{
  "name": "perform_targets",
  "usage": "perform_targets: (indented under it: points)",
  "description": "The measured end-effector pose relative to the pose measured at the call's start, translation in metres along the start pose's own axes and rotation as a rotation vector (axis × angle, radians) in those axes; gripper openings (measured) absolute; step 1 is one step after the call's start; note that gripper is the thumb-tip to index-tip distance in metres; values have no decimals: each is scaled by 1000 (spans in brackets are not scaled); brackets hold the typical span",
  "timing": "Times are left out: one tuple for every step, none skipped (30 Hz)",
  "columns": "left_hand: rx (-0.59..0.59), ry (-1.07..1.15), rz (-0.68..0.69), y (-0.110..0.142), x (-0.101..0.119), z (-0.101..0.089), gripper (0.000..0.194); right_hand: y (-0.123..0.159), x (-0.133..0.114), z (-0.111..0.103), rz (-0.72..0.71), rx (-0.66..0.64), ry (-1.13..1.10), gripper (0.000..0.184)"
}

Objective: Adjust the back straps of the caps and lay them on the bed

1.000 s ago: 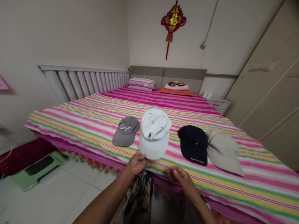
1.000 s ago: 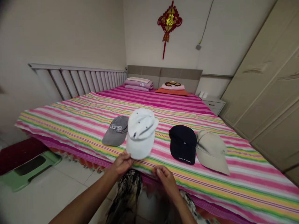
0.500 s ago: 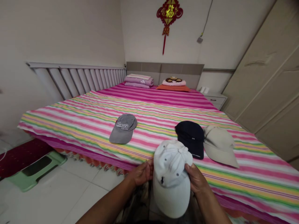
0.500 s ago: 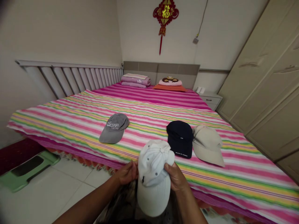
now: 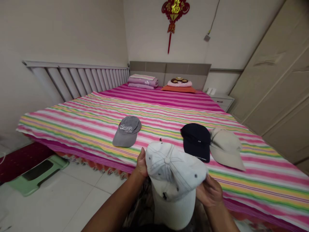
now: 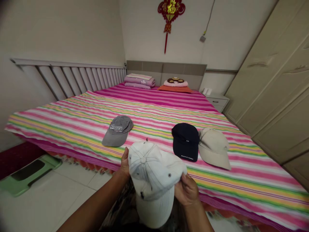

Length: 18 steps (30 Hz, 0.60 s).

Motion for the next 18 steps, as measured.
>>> perform_targets:
  points:
    - [32,18,11,0,1,1,57,0,1,-3,-25,1,-31,37]
    - [77,30,21,-1,1,1,53,1,2,-5,-33,1,-56,34]
    - [136,33,33,-1,2,0,46,1,3,-7,-21,-3,-67,33]
    - [197,31,46,-1,2,-3,38,1,4,-8,12,-13,-61,32]
    - [252,25,60,0,3,-5,31,2,5,-7,54,-28,-42,33]
    - [296,16,70,1,4,-8,24,3,6,-6,96,-45,-17,35]
    - [326,7,72,2,5,-11,20,3,6,-4,128,-62,4,40]
    - [343,-3,67,4,6,-13,16,4,5,-2,145,-77,15,44]
    - [349,-11,57,6,8,-14,13,5,3,-1,146,-87,16,48]
    - [350,-20,46,8,9,-14,13,6,1,1,134,-91,10,50]
    - [352,-30,31,9,11,-13,15,7,-2,2,115,-91,-2,52]
    - [349,-39,8,11,12,-12,20,8,-4,2,98,-86,-17,52]
    - [339,-47,-25,11,12,-10,25,8,-5,1,89,-77,-30,51]
    - [324,-57,-60,12,12,-8,29,9,-6,0,91,-65,-36,50]
    - [304,-69,-81,11,12,-6,32,9,-7,-1,105,-53,-33,47]
    - [277,-88,-87,11,12,-3,33,10,-7,-1,130,-49,-20,43]
    - [245,-116,-84,10,12,-1,33,11,-6,-2,161,-52,5,39]
    - [213,-152,-76,9,12,1,31,11,-5,-1,186,-61,34,36]
Point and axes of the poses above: each hand's wrist, its own y-axis away from the middle knuckle, its own z-axis out of the palm, x = y × z, the point moved 2 cm from there along -y, towards the middle knuckle, and after that the axes turned 1 degree about -x, right-handed, at the moved point
